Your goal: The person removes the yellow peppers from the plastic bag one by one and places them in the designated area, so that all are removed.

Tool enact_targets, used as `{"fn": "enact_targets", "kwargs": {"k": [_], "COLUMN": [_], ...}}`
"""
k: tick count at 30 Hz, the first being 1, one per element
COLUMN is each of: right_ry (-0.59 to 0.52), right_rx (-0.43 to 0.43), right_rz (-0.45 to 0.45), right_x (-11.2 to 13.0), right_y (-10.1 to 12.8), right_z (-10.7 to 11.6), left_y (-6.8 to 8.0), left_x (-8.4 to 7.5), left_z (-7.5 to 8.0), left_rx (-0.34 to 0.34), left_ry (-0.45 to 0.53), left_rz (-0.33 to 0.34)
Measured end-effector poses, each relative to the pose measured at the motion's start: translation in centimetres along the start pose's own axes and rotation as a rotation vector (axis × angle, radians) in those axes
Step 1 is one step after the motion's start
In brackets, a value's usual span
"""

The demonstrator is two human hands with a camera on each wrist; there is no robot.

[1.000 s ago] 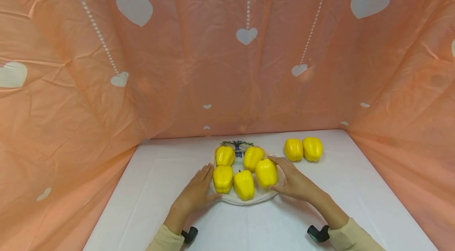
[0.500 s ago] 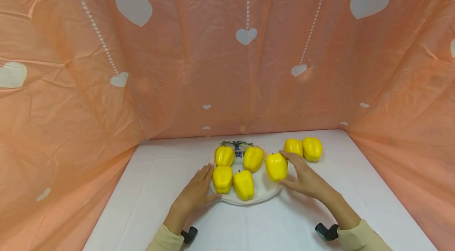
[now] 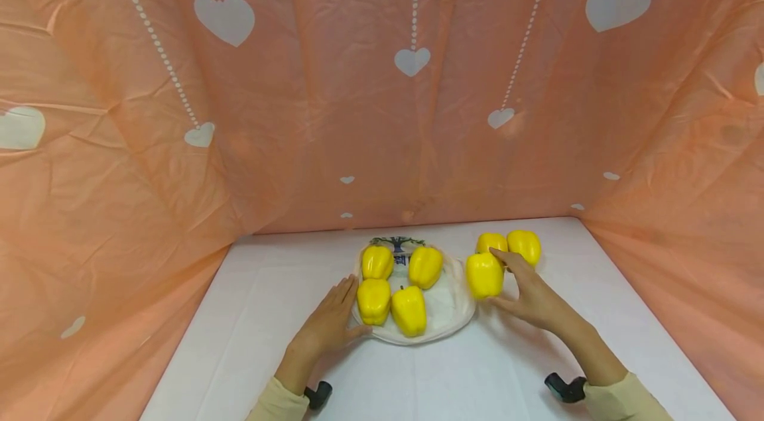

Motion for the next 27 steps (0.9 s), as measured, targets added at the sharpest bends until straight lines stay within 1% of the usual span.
{"fn": "enact_targets", "kwargs": {"k": [7, 14, 17, 25, 27], "right_ry": [0.001, 0.015, 0.024, 0.06, 0.067], "right_rx": [-0.037, -0.039, -0.04, -0.091, -0.097], "right_rz": [0.012, -0.052, -0.065, -0.002, -0.002], "right_x": [-0.9, -2.2, -2.7, -3.7, -4.0], "right_y": [0.3, 0.7, 0.9, 1.1, 1.1], "right_z": [1.2, 2.3, 3.0, 4.9, 5.4], "left_y": [0.2, 0.1, 0.1, 0.2, 0.2], "left_x": [-0.2, -0.1, -0.1, -0.3, -0.3], "left_z": [0.2, 0.1, 0.1, 0.1, 0.1], "left_rx": [-0.006, 0.005, 0.004, 0.004, 0.0], "left_ry": [0.012, -0.013, -0.003, -0.002, -0.003], "left_rz": [-0.009, -0.007, -0.001, 0.004, 0.002]}}
Point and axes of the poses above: each hand's wrist, its own y-axis away from the middle knuckle, its own z-axis out of the back of the hand, x = y × z, the point moved 8 cm from there along -y, towards the middle knuckle, and after that the axes turned 5 degrees about -y, right-handed, at the moved point
